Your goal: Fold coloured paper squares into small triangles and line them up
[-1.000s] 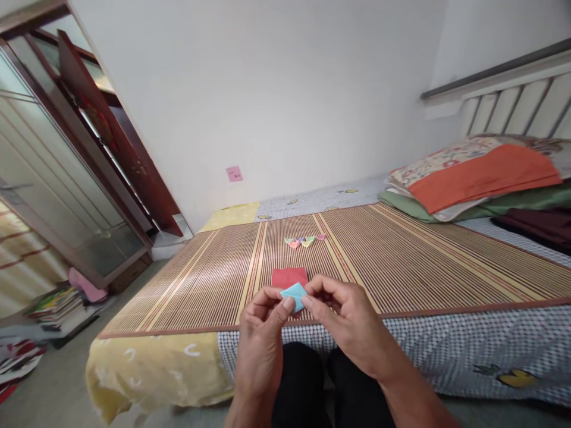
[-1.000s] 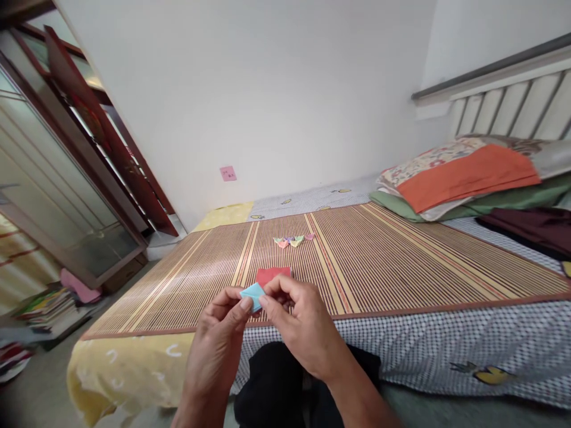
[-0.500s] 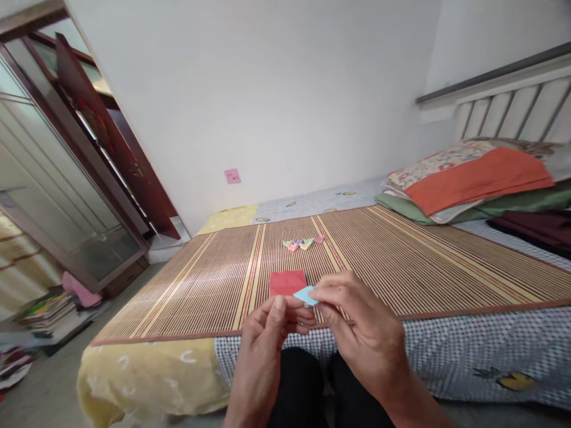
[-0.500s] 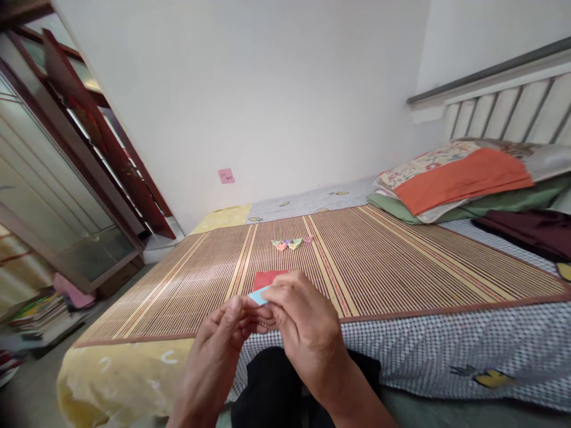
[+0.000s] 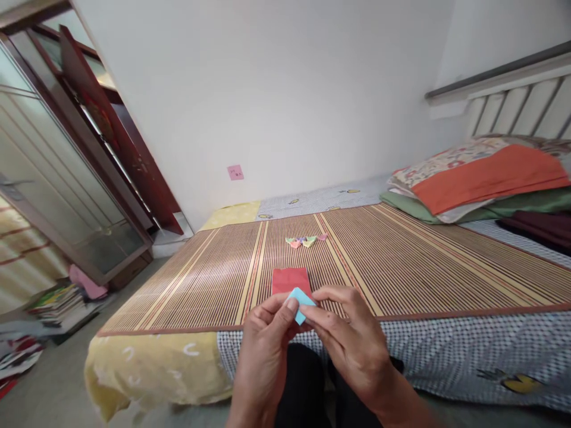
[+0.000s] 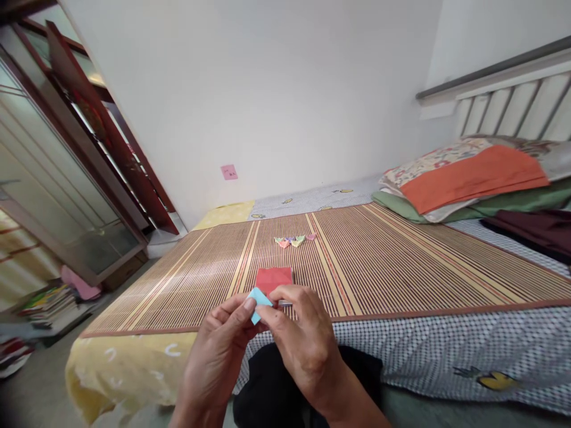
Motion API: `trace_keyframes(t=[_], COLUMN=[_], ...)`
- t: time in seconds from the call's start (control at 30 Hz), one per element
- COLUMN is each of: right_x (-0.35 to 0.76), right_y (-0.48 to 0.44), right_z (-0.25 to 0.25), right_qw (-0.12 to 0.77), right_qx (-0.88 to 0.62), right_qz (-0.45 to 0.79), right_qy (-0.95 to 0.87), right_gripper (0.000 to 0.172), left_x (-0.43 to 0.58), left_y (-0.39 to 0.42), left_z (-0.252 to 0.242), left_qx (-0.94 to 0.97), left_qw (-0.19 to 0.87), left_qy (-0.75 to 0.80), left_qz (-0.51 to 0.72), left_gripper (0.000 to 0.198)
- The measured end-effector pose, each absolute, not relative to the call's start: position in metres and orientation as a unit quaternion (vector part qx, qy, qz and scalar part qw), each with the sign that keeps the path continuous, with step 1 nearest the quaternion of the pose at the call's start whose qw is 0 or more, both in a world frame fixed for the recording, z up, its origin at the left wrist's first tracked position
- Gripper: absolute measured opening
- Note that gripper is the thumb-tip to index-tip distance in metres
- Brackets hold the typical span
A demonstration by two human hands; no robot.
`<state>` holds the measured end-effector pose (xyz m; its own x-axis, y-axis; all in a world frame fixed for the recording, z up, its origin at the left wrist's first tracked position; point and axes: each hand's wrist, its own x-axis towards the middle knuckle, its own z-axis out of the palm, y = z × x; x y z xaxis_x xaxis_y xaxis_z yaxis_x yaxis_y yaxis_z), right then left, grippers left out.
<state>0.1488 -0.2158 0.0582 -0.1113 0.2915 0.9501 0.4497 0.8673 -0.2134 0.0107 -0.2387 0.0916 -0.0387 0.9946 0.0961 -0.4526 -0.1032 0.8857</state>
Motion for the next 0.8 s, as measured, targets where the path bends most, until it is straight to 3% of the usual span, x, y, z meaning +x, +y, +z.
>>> trace_keyframes(t=[0.3, 0.53, 0.8], right_x=[0.136, 0.137, 0.131], right_y=[-0.214, -0.208, -0.211], right_z=[0.058, 0.063, 0.071], right_qw=[0.667, 0.665, 0.650], right_qx=[-0.260, -0.281, -0.250], right_qz=[0.083, 0.219, 0.347], right_qy=[-0.693, -0.657, -0.628], right_gripper=[0.019, 0.007, 0.012], left_x=[0.011, 0.004, 0.006], left_y=[-0.239, -0.240, -0.240], left_z=[0.091, 0.093, 0.089], left_qx=[0.406, 0.456, 0.456], left_qw=[0.539, 0.530, 0.491], left_qy=[0.341, 0.343, 0.361], left_qz=[0.654, 0.627, 0.649], left_gripper=[0.014, 0.026, 0.017])
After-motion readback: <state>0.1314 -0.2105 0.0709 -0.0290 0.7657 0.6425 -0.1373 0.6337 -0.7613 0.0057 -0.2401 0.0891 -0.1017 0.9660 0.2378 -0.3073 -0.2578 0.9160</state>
